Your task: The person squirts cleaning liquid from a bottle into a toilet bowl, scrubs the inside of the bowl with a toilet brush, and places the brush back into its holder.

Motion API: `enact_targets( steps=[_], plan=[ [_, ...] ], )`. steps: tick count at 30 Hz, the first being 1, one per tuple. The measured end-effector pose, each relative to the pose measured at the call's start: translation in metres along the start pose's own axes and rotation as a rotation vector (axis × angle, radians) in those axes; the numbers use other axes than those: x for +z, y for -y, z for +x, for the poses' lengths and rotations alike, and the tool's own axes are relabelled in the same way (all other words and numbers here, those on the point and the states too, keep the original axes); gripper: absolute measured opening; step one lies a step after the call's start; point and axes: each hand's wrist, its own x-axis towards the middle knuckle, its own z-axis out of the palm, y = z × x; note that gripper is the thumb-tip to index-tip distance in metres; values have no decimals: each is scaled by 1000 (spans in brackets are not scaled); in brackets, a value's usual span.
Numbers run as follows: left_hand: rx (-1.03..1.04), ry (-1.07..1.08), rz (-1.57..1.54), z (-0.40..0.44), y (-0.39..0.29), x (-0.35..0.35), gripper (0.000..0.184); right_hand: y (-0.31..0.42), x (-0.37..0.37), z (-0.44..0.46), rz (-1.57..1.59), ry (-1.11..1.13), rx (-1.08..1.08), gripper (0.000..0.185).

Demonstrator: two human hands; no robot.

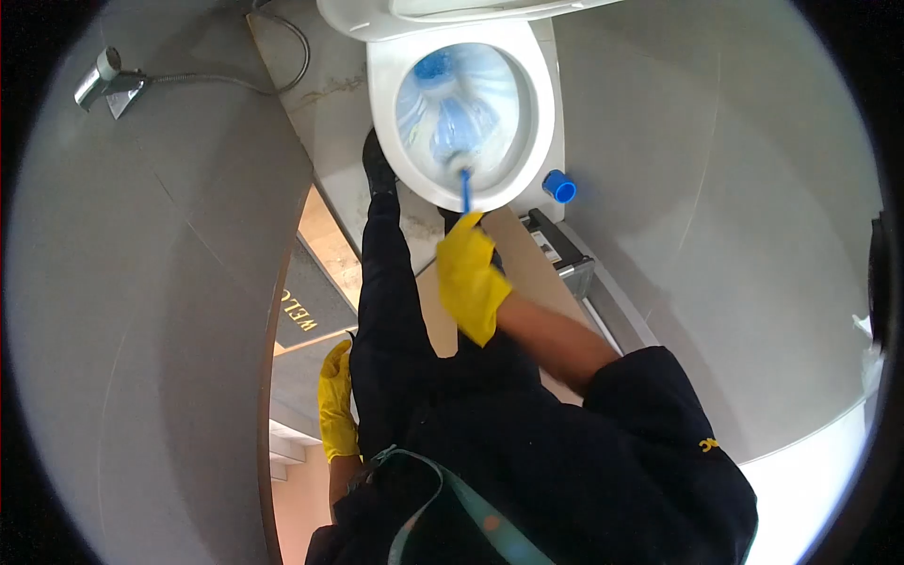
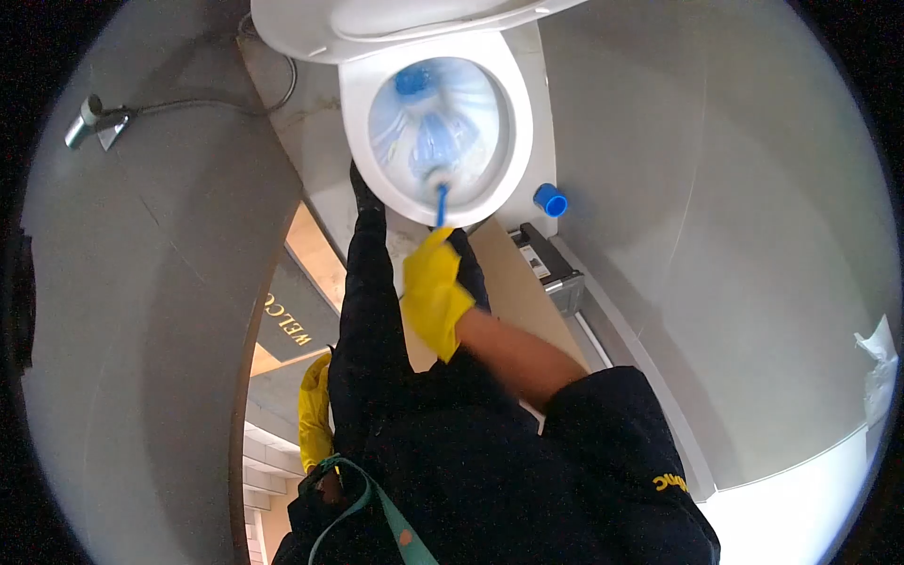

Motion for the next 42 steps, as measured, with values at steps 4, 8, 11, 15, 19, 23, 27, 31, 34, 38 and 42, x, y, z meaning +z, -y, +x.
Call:
enact_targets(
  steps=[4,8,11,15,19,23,27,31,34,38,42],
  plan=[
    [-36,10,-21,-1,-36,5,32,-62,-5,115,361,231,-403,24],
    [-42,-44,-12,10,-11,-5,34,34,-8,26,-115,10,-103,26],
    [-80,-17,-47,-2,-39,0,36,-50,-56,128,315,264,-373,32],
    [-81,23,-215,7,-15,-11,36,-22,-72,105,386,504,-558,32],
    [-24,-21,-19,2,-7,-4,35,25,62,30,287,211,-289,15],
    [10,-29,-41,-1,12,-13,35,-4,-3,113,378,470,-482,30],
    [-4,-40,10,6,16,-9,34,5,13,34,296,71,-139,40],
    [-47,-47,-113,2,5,-2,35,-64,-15,102,492,43,-307,24],
    [-43,-75,-27,6,2,-6,35,-53,-43,20,165,44,-411,35],
    [-65,-40,-67,3,-7,0,36,-52,-31,49,715,846,237,42],
    [-59,16,9,10,28,6,39,-80,19,91,899,780,74,41]
  ],
)
